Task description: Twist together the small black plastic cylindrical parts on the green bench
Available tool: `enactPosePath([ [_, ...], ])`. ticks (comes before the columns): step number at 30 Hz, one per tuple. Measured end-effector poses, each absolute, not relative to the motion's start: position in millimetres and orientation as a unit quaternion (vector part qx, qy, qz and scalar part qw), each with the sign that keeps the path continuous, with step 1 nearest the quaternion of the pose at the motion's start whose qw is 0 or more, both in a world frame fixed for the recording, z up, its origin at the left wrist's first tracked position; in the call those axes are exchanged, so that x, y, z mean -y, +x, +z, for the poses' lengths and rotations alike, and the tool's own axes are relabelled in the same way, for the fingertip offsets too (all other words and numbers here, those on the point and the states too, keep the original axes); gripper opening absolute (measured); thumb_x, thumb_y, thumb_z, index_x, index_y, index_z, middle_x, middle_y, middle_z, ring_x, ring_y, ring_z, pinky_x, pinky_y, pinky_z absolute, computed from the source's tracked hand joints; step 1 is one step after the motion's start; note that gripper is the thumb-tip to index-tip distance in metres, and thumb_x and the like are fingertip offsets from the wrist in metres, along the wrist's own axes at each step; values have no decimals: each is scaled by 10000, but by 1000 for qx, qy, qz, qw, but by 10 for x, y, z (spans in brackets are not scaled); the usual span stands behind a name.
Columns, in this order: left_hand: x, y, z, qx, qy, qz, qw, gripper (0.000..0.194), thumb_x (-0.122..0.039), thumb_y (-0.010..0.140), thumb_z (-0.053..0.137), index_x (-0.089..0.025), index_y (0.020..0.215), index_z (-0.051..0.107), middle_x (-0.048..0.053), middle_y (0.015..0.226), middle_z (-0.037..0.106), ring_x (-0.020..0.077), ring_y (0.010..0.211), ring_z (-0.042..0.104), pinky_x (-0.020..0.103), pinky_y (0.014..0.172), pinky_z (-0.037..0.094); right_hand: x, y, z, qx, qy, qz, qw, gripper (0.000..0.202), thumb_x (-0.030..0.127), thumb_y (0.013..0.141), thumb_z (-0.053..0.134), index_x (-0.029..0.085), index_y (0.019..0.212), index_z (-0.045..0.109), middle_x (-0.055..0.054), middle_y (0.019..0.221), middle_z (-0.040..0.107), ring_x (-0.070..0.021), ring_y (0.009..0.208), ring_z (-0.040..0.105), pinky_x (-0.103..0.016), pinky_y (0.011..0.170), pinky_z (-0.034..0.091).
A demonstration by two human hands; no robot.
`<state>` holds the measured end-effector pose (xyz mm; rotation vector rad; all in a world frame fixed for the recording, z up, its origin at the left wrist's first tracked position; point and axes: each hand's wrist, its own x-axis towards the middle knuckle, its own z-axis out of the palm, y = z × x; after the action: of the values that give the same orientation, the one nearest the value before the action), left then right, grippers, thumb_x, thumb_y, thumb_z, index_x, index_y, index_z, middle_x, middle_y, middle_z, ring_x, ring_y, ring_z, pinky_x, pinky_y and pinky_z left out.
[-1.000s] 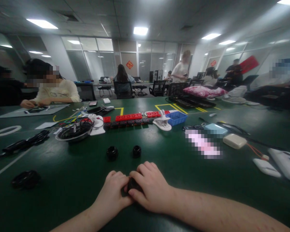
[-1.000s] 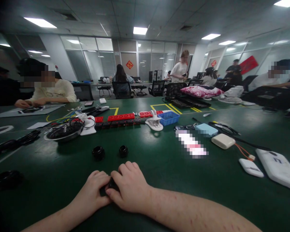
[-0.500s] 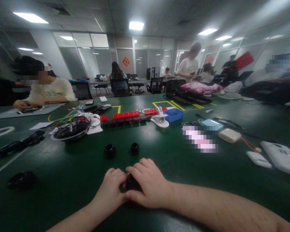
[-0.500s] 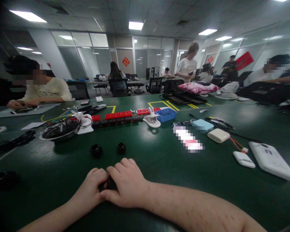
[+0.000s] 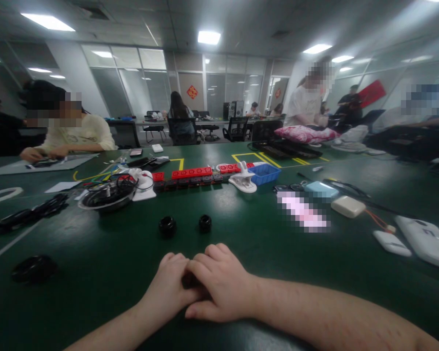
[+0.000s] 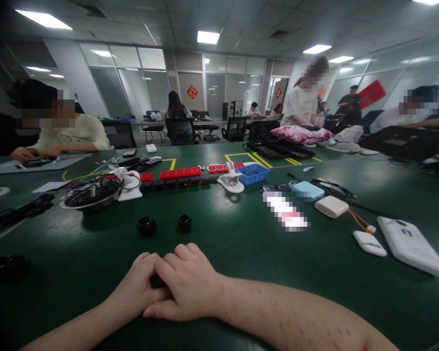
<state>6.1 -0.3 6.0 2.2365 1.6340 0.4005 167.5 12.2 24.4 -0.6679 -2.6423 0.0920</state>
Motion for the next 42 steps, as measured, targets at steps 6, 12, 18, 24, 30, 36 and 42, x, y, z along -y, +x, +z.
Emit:
enactPosePath([
  [6, -12, 50, 54, -562, 793, 142, 189, 108, -272, 625, 596, -182, 582, 556, -29, 622, 526, 168, 669, 482, 321, 732, 321, -108, 1672, 255, 951, -222, 18, 214, 581, 680, 774, 294, 167, 939, 511, -48, 858, 584, -175, 715, 421, -326, 642, 288],
  [12, -28, 41, 42, -558, 795, 140, 192, 124, -290, 636, 598, -185, 576, 570, -19, 640, 553, 176, 686, 493, 321, 733, 318, -90, 1676, 244, 955, -206, -6, 215, 527, 656, 778, 334, 169, 879, 508, -32, 886, 586, -162, 710, 416, -326, 628, 289],
  [18, -12, 48, 88, -546, 801, 139, 204, 63, -245, 672, 551, -199, 651, 589, -15, 675, 578, 177, 698, 494, 319, 734, 315, -62, 1653, 182, 958, -176, -12, 226, 544, 660, 787, 302, 164, 797, 526, -35, 812, 582, -162, 694, 419, -318, 609, 289],
  [24, -12, 37, 65, -552, 797, 146, 198, 61, -207, 669, 518, -190, 633, 565, -13, 663, 562, 176, 680, 488, 307, 703, 322, -22, 1661, 142, 952, -163, -14, 258, 550, 638, 808, 272, 161, 813, 546, -38, 803, 587, -165, 709, 438, -319, 620, 296],
  [30, -26, 14, 21, -557, 796, 154, 183, 53, -206, 658, 508, -183, 614, 527, -16, 645, 541, 171, 657, 482, 312, 706, 322, 13, 1686, 150, 945, -174, -24, 274, 457, 589, 791, 372, 164, 778, 540, -27, 772, 590, -162, 709, 436, -319, 618, 286],
  [36, -14, 9, 62, -573, 785, 156, 177, 66, -216, 647, 510, -186, 591, 489, -18, 638, 535, 174, 653, 478, 305, 684, 324, 23, 1719, 191, 942, -202, -29, 268, 363, 520, 759, 475, 160, 744, 524, -18, 742, 584, -158, 685, 424, -318, 597, 271],
  [42, -16, 4, 62, -575, 783, 159, 179, 108, -262, 639, 553, -187, 588, 494, -21, 632, 532, 175, 656, 482, 302, 683, 321, 20, 1734, 230, 941, -219, -29, 257, 307, 465, 784, 457, 166, 760, 521, -14, 709, 569, -159, 670, 413, -322, 589, 263],
])
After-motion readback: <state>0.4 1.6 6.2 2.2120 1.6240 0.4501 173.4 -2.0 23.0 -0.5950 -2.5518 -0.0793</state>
